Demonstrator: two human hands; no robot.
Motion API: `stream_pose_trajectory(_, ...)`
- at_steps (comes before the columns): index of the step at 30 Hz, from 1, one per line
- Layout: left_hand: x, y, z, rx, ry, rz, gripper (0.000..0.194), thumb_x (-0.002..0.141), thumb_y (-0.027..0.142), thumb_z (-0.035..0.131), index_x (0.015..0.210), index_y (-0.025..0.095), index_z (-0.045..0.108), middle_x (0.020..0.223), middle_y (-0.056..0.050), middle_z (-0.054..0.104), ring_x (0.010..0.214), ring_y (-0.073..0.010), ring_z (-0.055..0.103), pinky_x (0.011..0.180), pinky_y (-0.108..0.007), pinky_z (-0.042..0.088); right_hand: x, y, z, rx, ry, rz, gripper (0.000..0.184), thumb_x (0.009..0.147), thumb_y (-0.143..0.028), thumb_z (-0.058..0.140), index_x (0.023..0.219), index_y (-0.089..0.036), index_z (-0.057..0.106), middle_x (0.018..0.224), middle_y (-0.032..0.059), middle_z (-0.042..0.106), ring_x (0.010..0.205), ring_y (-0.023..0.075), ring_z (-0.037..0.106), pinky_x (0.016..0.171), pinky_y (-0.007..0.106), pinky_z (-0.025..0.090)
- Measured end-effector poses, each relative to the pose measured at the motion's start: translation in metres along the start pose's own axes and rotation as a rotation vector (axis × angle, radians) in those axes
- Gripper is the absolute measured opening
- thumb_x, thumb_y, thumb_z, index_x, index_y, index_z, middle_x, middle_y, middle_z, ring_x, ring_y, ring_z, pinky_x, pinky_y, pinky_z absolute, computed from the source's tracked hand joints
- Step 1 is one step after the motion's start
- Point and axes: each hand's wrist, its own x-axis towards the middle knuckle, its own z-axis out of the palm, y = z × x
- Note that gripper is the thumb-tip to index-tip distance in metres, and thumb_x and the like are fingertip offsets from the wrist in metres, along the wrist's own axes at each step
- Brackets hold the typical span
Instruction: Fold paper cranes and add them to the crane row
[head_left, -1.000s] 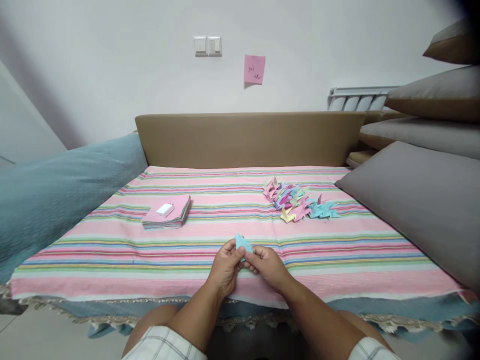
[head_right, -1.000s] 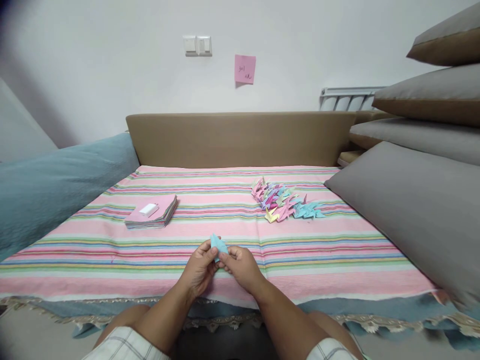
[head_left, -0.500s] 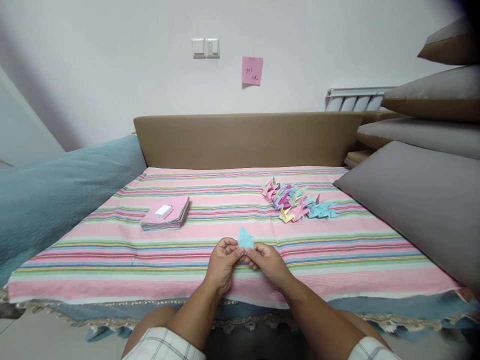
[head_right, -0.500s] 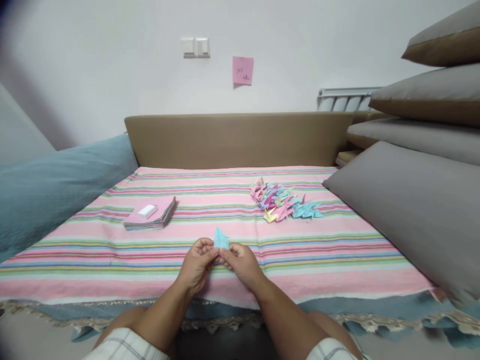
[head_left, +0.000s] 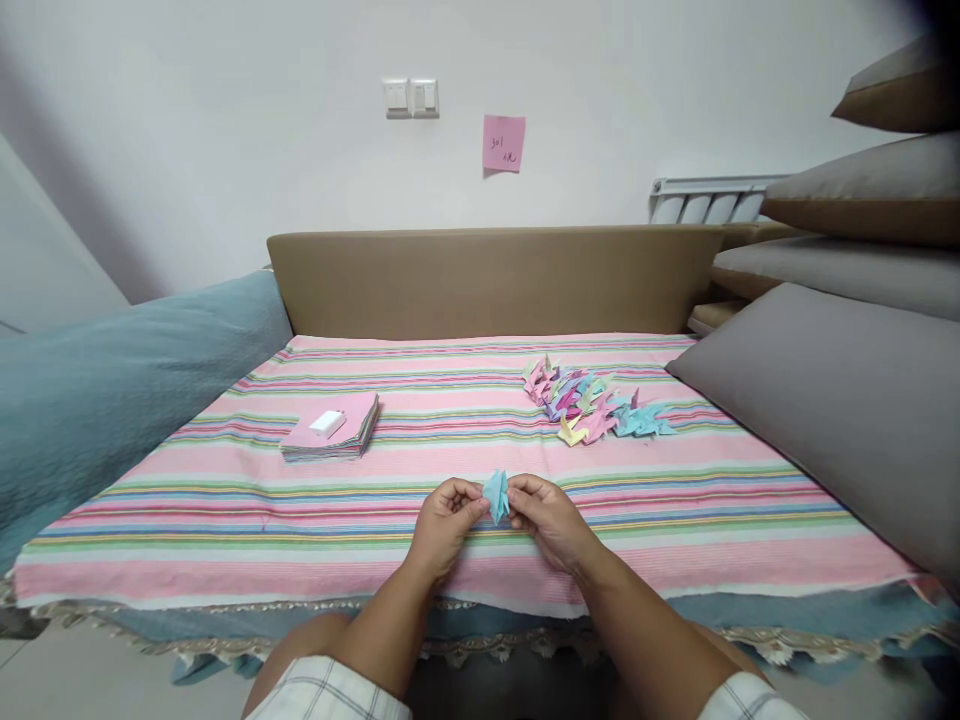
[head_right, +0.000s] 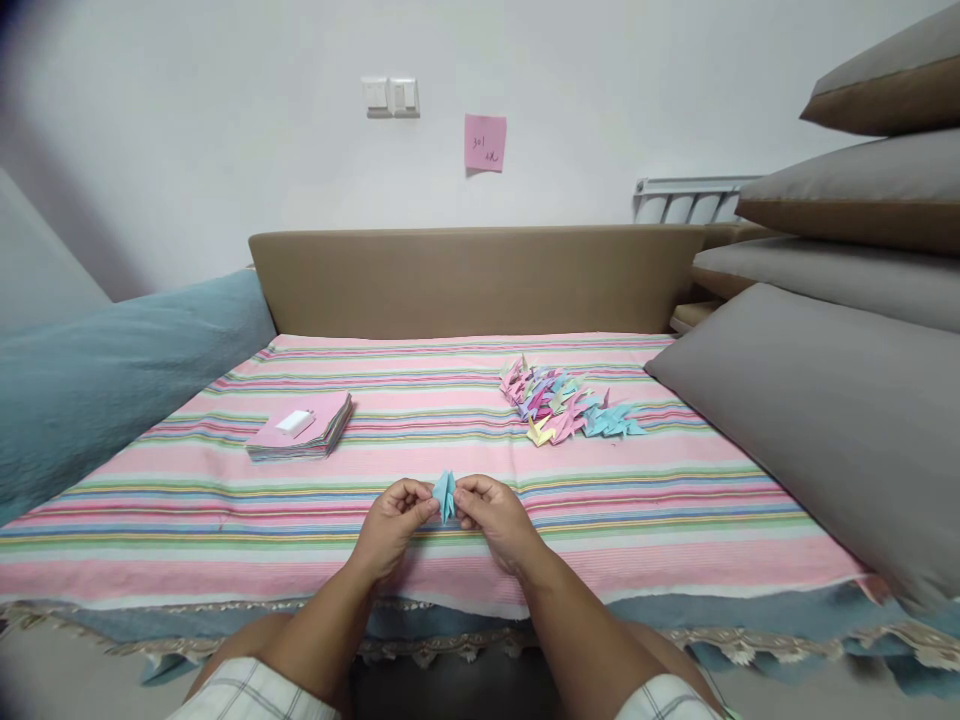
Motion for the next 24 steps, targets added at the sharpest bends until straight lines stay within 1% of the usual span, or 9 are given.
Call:
stream_pose_trajectory(2, 0.0, 0.0, 0.0, -0.005, -0.006, 0.004, 0.025, 0.056, 0.029, 0.078, 0.065, 0.015, 0.059, 0.069, 0.001, 0.062, 0.061, -0.0092, 0.053, 0.061, -0.022, 0.043, 0.0, -0.001, 0.0, -0.043, -0.012, -0.032, 0.03, 0.063, -0.042, 0.074, 0.076, -0.016, 0.065, 0.059, -0.0032, 0.055, 0.053, 0.0072, 0.047, 0.051, 0.02, 0.039)
stream_pose_trajectory(4, 0.0, -0.001, -0.001, -0.008, -0.008, 0.013, 0.025, 0.058, 0.031, 0.077, 0.067, 0.015, 0.061, 0.077, -0.001, 0.064, 0.063, -0.0096, 0.055, 0.063, -0.023, 0.044, -0.001, -0.002, 0.002, -0.102, -0.015, -0.08, 0.028, 0.065, -0.041, 0.072, 0.075, -0.016, 0.065, 0.059, -0.0032, 0.055, 0.053, 0.0077, 0.048, 0.052, 0.021, 0.041)
stream_pose_trajectory(7, 0.0, -0.004, -0.001, 0.003, -0.003, 0.042, 0.027, 0.055, 0.032, 0.079, 0.068, 0.015, 0.063, 0.092, -0.006, 0.063, 0.078, -0.0144, 0.058, 0.07, -0.026, 0.047, -0.001, -0.002, 0.003, -0.182, -0.002, -0.144, 0.023, 0.065, -0.038, 0.072, 0.072, -0.017, 0.064, 0.056, -0.0036, 0.056, 0.053, 0.009, 0.049, 0.054, 0.023, 0.042)
stream_pose_trajectory(8, 0.0, -0.005, -0.002, 0.009, -0.005, 0.046, 0.028, 0.052, 0.031, 0.08, 0.067, 0.014, 0.063, 0.096, -0.007, 0.062, 0.082, -0.0162, 0.059, 0.072, -0.027, 0.047, -0.001, -0.002, 0.003, -0.205, 0.002, -0.166, 0.022, 0.064, -0.037, 0.072, 0.071, -0.017, 0.064, 0.056, -0.0033, 0.057, 0.053, 0.0096, 0.051, 0.055, 0.024, 0.043)
stream_pose_trajectory(10, 0.0, -0.007, -0.002, 0.021, -0.009, 0.049, 0.029, 0.051, 0.031, 0.081, 0.066, 0.015, 0.062, 0.098, -0.008, 0.061, 0.084, -0.0177, 0.059, 0.072, -0.028, 0.048, 0.0, 0.001, 0.003, -0.251, 0.006, -0.214, 0.019, 0.065, -0.034, 0.071, 0.072, -0.018, 0.065, 0.062, -0.0014, 0.061, 0.057, 0.0112, 0.054, 0.059, 0.025, 0.045)
stream_pose_trajectory(13, 0.0, -0.009, -0.003, 0.058, -0.008, 0.077, 0.027, 0.055, 0.033, 0.079, 0.065, 0.015, 0.062, 0.095, -0.008, 0.06, 0.084, -0.0176, 0.058, 0.073, -0.029, 0.047, 0.0, 0.005, 0.003, -0.313, 0.02, -0.284, 0.016, 0.067, -0.032, 0.069, 0.073, -0.018, 0.065, 0.072, 0.0018, 0.065, 0.066, 0.014, 0.059, 0.064, 0.027, 0.048)
stream_pose_trajectory(18, -0.001, -0.007, -0.004, 0.137, -0.012, 0.121, 0.027, 0.062, 0.039, 0.073, 0.062, 0.015, 0.062, 0.087, -0.008, 0.061, 0.087, -0.0197, 0.058, 0.076, -0.029, 0.045, 0.0, 0.007, 0.002, -0.463, 0.032, -0.444, 0.01, 0.072, -0.029, 0.065, 0.074, -0.02, 0.067, 0.08, 0.0047, 0.066, 0.076, 0.0164, 0.061, 0.069, 0.028, 0.05)
stream_pose_trajectory(21, -0.002, -0.006, -0.003, 0.169, -0.008, 0.129, 0.03, 0.066, 0.042, 0.069, 0.059, 0.015, 0.059, 0.082, -0.006, 0.061, 0.078, -0.0171, 0.056, 0.073, -0.028, 0.044, -0.001, 0.008, 0.0, -0.567, 0.043, -0.51, 0.008, 0.074, -0.026, 0.062, 0.077, -0.02, 0.068, 0.081, 0.0048, 0.065, 0.077, 0.0164, 0.061, 0.069, 0.028, 0.05)
stream_pose_trajectory(24, -0.003, -0.008, -0.003, 0.205, -0.016, 0.125, 0.033, 0.072, 0.042, 0.063, 0.055, 0.015, 0.054, 0.074, -0.004, 0.059, 0.068, -0.0138, 0.053, 0.067, -0.026, 0.042, -0.001, 0.009, 0.0, -0.631, 0.048, -0.537, 0.009, 0.076, -0.024, 0.06, 0.08, -0.021, 0.067, 0.083, 0.0045, 0.064, 0.078, 0.0161, 0.061, 0.069, 0.027, 0.049)
